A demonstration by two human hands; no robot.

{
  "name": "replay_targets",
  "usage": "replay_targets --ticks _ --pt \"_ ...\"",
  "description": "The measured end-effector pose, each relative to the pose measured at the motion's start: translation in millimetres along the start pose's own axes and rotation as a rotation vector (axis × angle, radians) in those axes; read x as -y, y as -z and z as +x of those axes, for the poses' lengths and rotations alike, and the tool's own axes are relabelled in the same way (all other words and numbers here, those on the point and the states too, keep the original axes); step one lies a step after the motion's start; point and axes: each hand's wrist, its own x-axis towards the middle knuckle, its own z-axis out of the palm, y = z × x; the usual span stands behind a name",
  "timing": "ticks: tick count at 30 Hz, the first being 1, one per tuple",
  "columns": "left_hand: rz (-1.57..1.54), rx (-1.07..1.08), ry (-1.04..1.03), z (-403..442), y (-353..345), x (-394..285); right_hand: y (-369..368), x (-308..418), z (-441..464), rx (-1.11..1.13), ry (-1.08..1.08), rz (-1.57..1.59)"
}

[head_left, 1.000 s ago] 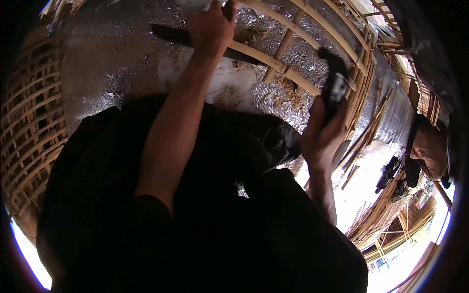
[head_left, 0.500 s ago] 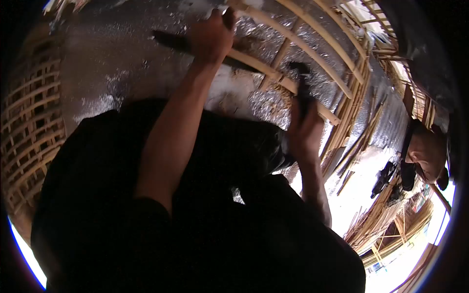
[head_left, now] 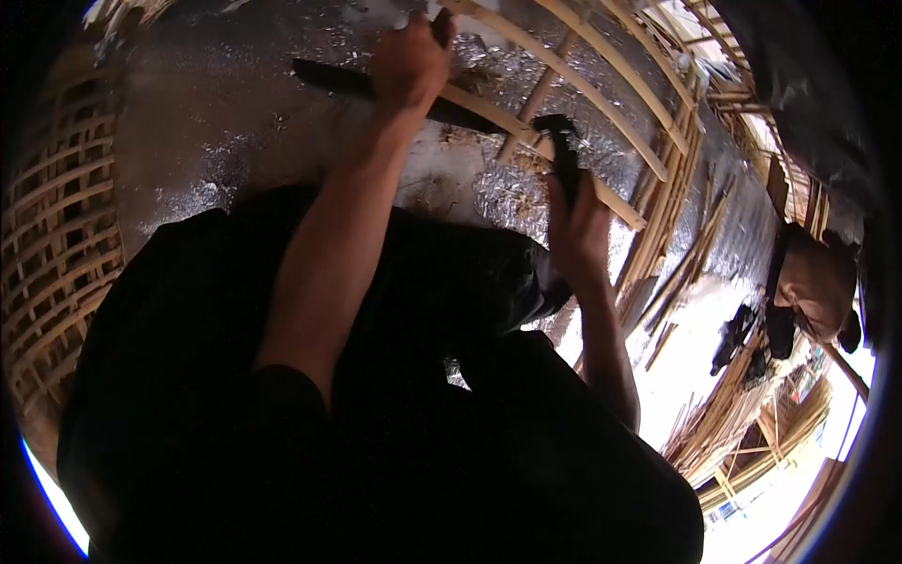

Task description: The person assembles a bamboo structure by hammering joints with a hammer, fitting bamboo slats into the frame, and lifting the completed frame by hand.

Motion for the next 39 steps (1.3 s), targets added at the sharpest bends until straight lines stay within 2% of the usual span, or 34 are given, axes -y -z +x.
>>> replay_targets --ticks 1,2,3,6,9,12,14,15,16,18,20,22,24,27,28,29,30,32,33,34,35,37,38,39 --pt "-0.023 0.084 0.046 4 2 4 3 0 0 -0.057 0.110 -0.014" --pt "-0.065 0.136 0.059 -2 12 -5 8 0 -7 -0.137 0.128 0.028" --pt "-0.055 -0.015 -0.016 -1 5 -5 13 3 -15 -0.217 0.148 0.068" --pt "-0.058 -0.024 -0.038 4 -7 -1 18 1 -6 -0.179 0.214 0.080" --pt "-0.076 0.029 -0.047 6 -8 -4 19 -1 -6 -0.142 0.081 0.057" --pt "-0.085 -0.003 -0.029 4 -10 -12 27 0 -5 -0.119 0.073 0.062" --pt "-0.063 -0.009 -0.043 3 -8 -16 45 14 -5 -0.086 -0.056 0.020" --pt "-0.048 -0.009 -0.046 2 -7 -15 54 26 -5 -0.147 0.002 0.077" --pt "-0.041 -0.006 -0.042 0 -4 -15 59 33 -9 -0.167 -0.099 0.119" --pt "-0.034 -0.008 -0.036 1 0 -17 28 14 -22 -0.452 0.004 0.175" --pt "-0.043 -0.025 -0.026 1 -2 -15 12 12 -10 0.136 -0.155 -0.227" --pt "-0.049 -0.025 -0.042 5 -13 -22 14 17 -4 0.129 -0.253 -0.107" --pt "-0.002 0.007 -0.038 9 -23 -13 45 24 -5 -0.088 0.012 0.096" --pt "-0.063 -0.024 -0.096 11 -19 -14 22 -2 -5 -0.274 0.020 0.029" --pt "-0.086 -0.019 -0.098 9 -7 -15 11 -8 5 -0.079 0.009 -0.216" --pt "-0.056 0.095 0.022 8 3 -21 1 -9 14 0.126 -0.167 -0.106" --pt "-0.069 0.065 -0.015 9 1 -28 5 4 22 0.101 -0.228 -0.129" --pt "-0.041 0.018 -0.046 -1 -13 -12 15 -3 -11 -0.135 0.071 -0.074" --pt "-0.030 0.024 -0.055 -19 -11 -6 34 20 -27 -0.203 -0.094 0.019" --pt "-0.027 0.121 -0.048 -5 -6 -6 24 3 -32 -0.297 0.060 0.016" --pt "-0.037 0.052 -0.073 -10 -12 -5 13 -13 -37 -0.389 0.213 -0.002" --pt "-0.079 -0.048 -0.040 3 -13 -11 -14 -14 -17 -0.321 0.174 -0.238" --pt "-0.110 -0.057 0.002 2 -6 -14 -11 -4 -13 -0.018 -0.016 -0.031" --pt "-0.149 -0.060 0.030 -2 0 -20 -3 -3 -15 -0.056 -0.004 -0.067"
